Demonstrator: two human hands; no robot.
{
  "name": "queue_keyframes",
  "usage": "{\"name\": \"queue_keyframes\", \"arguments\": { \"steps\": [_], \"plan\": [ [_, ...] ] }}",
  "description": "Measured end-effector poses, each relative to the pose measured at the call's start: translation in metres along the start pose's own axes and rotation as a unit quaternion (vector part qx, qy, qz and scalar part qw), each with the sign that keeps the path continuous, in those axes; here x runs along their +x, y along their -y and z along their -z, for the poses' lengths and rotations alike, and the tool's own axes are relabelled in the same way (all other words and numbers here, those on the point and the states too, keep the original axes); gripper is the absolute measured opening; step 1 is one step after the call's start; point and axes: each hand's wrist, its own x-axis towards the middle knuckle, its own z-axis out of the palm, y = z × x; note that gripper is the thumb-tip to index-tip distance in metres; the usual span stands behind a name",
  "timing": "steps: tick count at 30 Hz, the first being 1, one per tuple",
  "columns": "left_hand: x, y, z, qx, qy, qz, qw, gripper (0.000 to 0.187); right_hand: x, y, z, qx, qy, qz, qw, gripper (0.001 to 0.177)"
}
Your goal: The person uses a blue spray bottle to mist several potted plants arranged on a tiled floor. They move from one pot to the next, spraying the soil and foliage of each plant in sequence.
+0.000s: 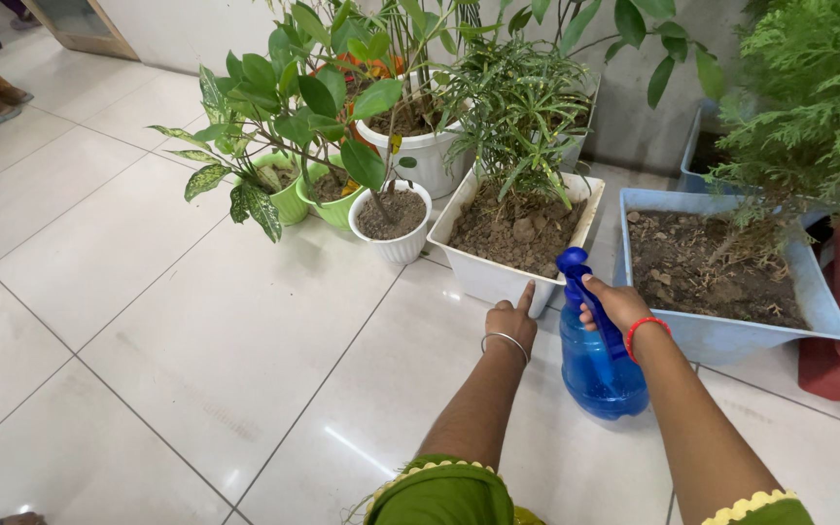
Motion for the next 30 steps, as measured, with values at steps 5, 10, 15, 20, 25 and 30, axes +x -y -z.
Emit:
{"name": "queue_keyframes", "arguments": {
  "steps": [5, 10, 15, 20, 25, 30],
  "plan": [
    [0.004, -0.004, -0.002, -0.026, -0.005, 0.003, 1.000, 0.037, 0.002, 0.002, -0.007, 0.012, 0.014, 0.004, 1.000, 0.059],
    [0.002, -0.005, 0.002, -0.020, -0.005, 0.003, 1.000, 0.040, -0.003, 0.007, -0.012, -0.003, 0.019, 0.006, 1.000, 0.061],
    [-0.007, -0.004, 0.010, -0.002, -0.019, -0.006, 1.000, 0.034, -0.002, 0.006, -0.010, 0.012, 0.024, -0.001, 1.000, 0.060],
    [-0.005, -0.003, 0.015, -0.019, -0.001, 0.007, 1.000, 0.037, 0.003, 0.003, -0.009, -0.007, 0.022, 0.004, 1.000, 0.059],
    [0.001, -0.008, 0.006, -0.015, -0.002, 0.012, 1.000, 0.038, 0.023, -0.014, -0.006, -0.009, 0.046, 0.024, 0.999, 0.056],
    [0.006, -0.004, 0.001, -0.025, -0.008, 0.010, 1.000, 0.035, 0.036, -0.021, -0.003, 0.017, 0.082, 0.032, 0.996, 0.056]
  ]
}}
